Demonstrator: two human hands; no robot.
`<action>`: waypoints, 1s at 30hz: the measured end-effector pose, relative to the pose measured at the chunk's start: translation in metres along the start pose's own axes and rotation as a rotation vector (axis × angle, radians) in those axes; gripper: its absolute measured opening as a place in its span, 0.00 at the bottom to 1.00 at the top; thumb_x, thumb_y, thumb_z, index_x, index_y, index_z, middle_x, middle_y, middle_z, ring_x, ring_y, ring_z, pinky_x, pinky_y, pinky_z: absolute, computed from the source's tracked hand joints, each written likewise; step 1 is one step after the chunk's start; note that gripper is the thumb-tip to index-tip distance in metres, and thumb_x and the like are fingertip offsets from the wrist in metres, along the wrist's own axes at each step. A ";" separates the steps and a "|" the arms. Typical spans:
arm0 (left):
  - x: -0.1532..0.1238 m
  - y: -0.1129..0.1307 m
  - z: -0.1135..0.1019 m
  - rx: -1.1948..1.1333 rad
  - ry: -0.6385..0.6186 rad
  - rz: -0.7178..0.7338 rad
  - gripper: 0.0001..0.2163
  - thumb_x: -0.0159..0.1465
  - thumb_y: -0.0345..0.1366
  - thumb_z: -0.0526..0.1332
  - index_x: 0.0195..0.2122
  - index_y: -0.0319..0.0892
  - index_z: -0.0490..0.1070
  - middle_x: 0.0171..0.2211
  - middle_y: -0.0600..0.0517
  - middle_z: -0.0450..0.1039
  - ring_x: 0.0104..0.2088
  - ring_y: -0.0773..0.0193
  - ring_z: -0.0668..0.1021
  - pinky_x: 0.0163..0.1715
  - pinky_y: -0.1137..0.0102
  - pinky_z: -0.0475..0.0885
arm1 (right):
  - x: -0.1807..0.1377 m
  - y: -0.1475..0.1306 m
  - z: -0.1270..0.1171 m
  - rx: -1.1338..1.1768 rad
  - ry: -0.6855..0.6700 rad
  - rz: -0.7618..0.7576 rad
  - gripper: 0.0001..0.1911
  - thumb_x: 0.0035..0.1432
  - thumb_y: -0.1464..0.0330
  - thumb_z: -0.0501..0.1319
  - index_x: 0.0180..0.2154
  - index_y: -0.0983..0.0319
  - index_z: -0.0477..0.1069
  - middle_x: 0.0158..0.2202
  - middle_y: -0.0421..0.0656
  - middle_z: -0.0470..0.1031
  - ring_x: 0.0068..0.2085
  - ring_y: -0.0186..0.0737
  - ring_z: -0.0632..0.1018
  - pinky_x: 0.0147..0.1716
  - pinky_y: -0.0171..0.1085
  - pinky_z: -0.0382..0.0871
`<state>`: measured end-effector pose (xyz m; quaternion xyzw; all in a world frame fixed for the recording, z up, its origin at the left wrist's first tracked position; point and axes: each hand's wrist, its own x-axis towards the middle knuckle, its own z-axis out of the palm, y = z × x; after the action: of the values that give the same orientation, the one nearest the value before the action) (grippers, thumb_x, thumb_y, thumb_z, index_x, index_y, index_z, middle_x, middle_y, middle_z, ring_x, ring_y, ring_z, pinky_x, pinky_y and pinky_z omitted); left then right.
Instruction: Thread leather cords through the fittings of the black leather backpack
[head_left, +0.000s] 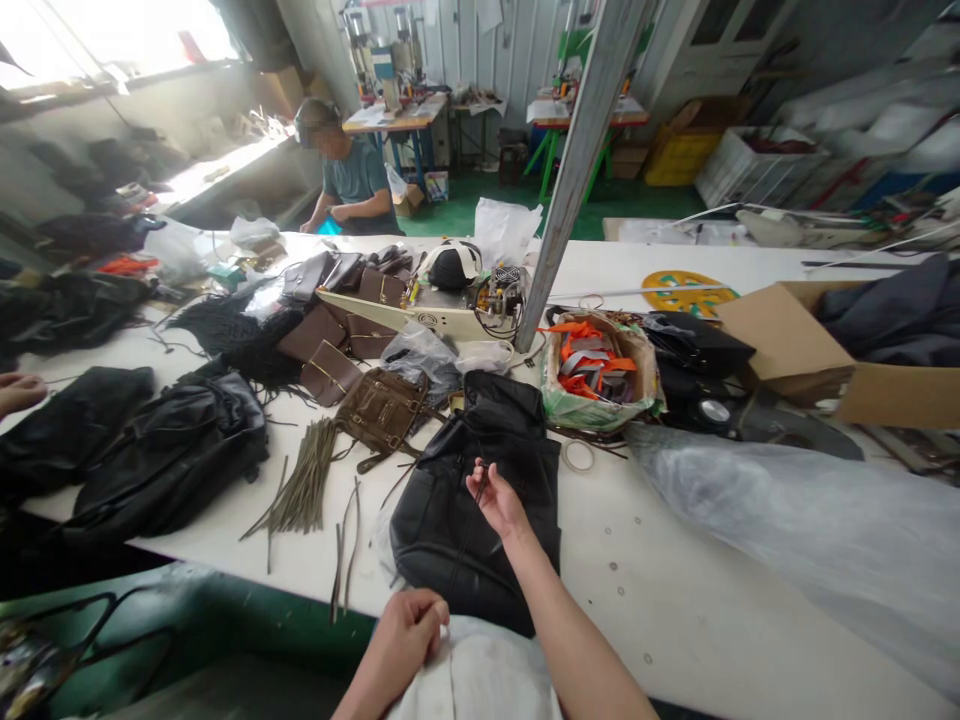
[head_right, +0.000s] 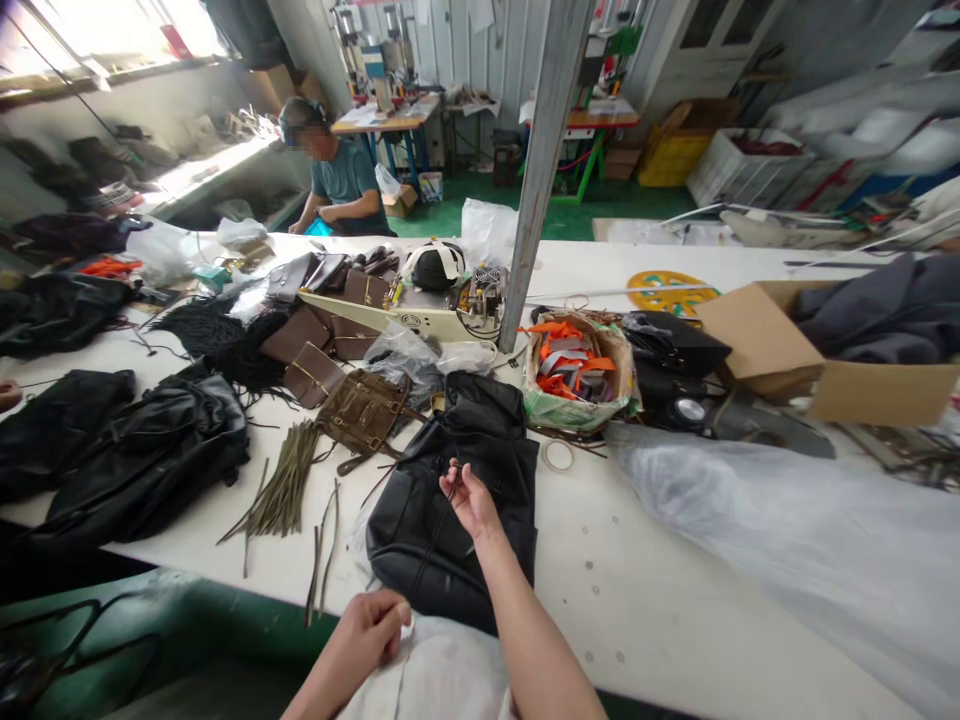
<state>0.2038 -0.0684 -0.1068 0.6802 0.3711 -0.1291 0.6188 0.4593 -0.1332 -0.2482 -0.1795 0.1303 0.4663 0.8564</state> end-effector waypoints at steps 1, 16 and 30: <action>-0.002 -0.002 -0.002 -0.006 0.003 -0.006 0.14 0.62 0.44 0.59 0.26 0.40 0.75 0.18 0.52 0.70 0.21 0.66 0.64 0.27 0.68 0.56 | 0.001 -0.002 0.000 0.003 0.008 -0.013 0.13 0.68 0.65 0.73 0.50 0.64 0.80 0.39 0.41 0.81 0.41 0.34 0.82 0.57 0.39 0.82; -0.002 -0.025 -0.011 -0.422 0.007 -0.093 0.32 0.54 0.68 0.72 0.30 0.37 0.74 0.14 0.55 0.63 0.17 0.74 0.54 0.22 0.70 0.42 | 0.014 -0.006 0.001 -0.053 0.028 -0.025 0.07 0.70 0.67 0.71 0.47 0.60 0.81 0.38 0.40 0.82 0.43 0.35 0.83 0.65 0.46 0.79; 0.004 -0.031 -0.010 -0.498 -0.035 -0.040 0.33 0.55 0.68 0.73 0.30 0.36 0.75 0.14 0.57 0.61 0.17 0.74 0.54 0.22 0.70 0.42 | 0.029 -0.007 -0.003 -0.042 0.088 -0.085 0.04 0.70 0.68 0.69 0.46 0.58 0.80 0.37 0.38 0.82 0.42 0.35 0.83 0.67 0.48 0.78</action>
<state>0.1833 -0.0587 -0.1302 0.4969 0.3941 -0.0574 0.7710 0.4801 -0.1162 -0.2604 -0.2228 0.1503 0.4239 0.8649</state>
